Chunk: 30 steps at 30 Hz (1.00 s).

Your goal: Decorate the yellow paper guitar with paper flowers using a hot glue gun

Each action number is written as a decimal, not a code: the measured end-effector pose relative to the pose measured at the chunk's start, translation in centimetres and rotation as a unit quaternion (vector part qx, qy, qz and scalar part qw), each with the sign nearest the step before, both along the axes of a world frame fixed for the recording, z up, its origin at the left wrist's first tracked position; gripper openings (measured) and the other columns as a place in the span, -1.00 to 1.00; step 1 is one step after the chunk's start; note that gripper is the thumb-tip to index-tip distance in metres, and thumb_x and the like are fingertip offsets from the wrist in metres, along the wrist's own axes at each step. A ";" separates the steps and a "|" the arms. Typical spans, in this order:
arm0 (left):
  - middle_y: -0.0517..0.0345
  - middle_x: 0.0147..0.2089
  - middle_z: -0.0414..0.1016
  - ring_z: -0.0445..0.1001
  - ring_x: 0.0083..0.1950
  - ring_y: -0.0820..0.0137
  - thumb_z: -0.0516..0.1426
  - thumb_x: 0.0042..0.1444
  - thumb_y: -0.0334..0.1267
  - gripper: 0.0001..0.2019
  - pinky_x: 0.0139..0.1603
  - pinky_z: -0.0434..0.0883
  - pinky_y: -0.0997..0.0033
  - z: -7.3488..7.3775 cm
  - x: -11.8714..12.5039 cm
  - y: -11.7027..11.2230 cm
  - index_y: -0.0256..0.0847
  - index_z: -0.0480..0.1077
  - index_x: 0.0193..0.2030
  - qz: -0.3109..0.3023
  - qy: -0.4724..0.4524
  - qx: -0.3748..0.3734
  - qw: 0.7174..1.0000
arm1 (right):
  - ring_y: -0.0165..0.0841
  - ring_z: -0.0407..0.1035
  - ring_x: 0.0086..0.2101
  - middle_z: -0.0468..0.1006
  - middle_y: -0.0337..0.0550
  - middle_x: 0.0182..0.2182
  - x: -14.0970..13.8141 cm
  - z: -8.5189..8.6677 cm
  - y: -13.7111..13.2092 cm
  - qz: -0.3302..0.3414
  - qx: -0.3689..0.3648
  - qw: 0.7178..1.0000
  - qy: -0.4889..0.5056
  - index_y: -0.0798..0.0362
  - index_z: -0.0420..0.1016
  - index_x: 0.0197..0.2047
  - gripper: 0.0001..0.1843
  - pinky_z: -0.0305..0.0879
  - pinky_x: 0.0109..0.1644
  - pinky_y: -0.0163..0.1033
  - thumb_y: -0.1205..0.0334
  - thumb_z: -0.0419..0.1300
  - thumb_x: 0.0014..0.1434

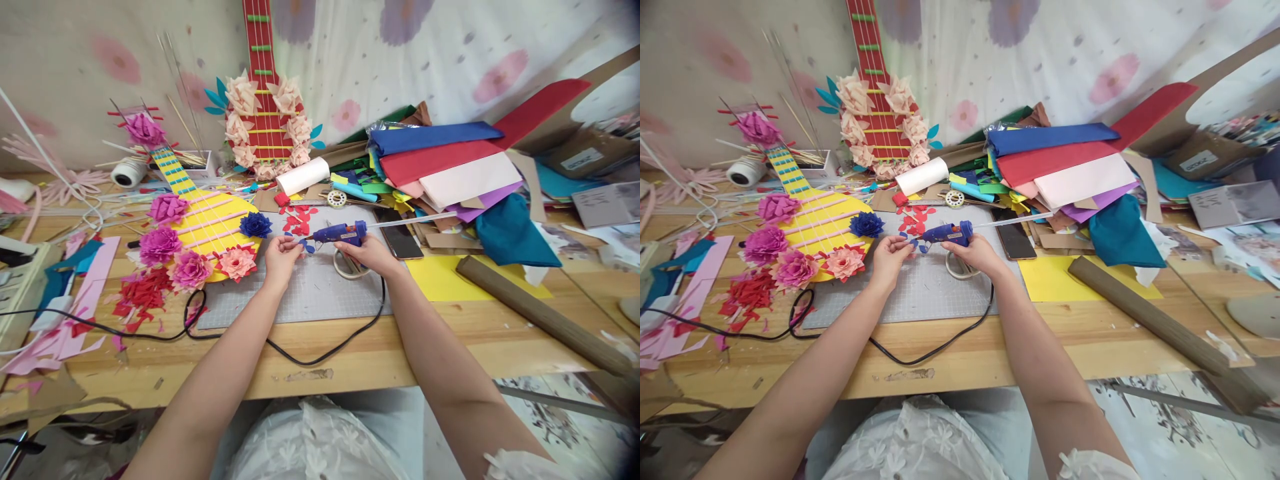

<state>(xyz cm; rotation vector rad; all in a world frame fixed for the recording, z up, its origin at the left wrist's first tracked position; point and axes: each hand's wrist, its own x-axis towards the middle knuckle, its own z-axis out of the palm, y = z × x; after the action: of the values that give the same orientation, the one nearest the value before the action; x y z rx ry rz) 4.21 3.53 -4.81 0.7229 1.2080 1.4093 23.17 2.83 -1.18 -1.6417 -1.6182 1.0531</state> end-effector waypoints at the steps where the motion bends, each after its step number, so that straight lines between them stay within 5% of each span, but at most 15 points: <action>1: 0.30 -0.53 0.41 0.42 -0.51 0.51 0.30 -0.31 -0.42 -0.68 -0.44 0.42 0.47 0.1 0.0 0.0 -0.26 0.28 -0.38 -0.001 0.000 0.001 1.000 | -0.43 0.18 -0.57 0.34 -0.26 -0.65 0.0 0.0 0.0 -0.001 -0.001 1.000 0.000 0.05 0.30 -0.60 -0.58 0.13 -0.43 -0.26 -0.15 0.22 -0.10; 21: 0.27 -0.52 0.42 0.44 -0.47 0.48 0.29 -0.30 -0.42 -0.69 -0.43 0.43 0.46 0.1 0.0 -0.2 -0.25 0.28 -0.39 -0.004 -0.007 0.005 1.000 | -0.48 0.13 -0.65 0.35 -0.26 -0.68 1.1 -1.3 0.5 -0.017 0.005 0.999 0.041 0.05 0.35 -0.58 -0.56 0.09 -0.54 -0.28 -0.18 0.26 -0.11; 26: 0.26 -0.50 0.42 0.46 -0.45 0.46 0.29 -0.28 -0.42 -0.69 -0.43 0.43 0.46 0.0 -0.1 -0.1 -0.25 0.28 -0.38 -0.003 -0.005 0.004 1.000 | -0.45 0.19 -0.65 0.39 -0.21 -0.68 2.0 -1.8 1.2 -0.105 0.051 0.992 0.054 0.09 0.44 -0.52 -0.54 0.15 -0.53 -0.27 -0.20 0.23 -0.09; 30: 0.25 -0.50 0.42 0.46 -0.45 0.47 0.30 -0.28 -0.42 -0.69 -0.43 0.42 0.46 0.0 0.0 -0.1 -0.25 0.28 -0.38 -0.001 -0.008 0.004 1.000 | -0.27 0.41 -0.42 0.55 -0.06 -0.47 2.9 -2.6 2.3 -0.213 0.095 0.972 -0.002 0.13 0.53 -0.35 -0.48 0.29 -0.31 -0.20 -0.20 0.23 -0.12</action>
<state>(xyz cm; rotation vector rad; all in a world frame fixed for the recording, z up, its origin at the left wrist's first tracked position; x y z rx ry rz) 4.17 3.47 -4.86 0.7177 1.1901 1.4171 26.11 5.14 -3.81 -1.7527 -1.2422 0.6552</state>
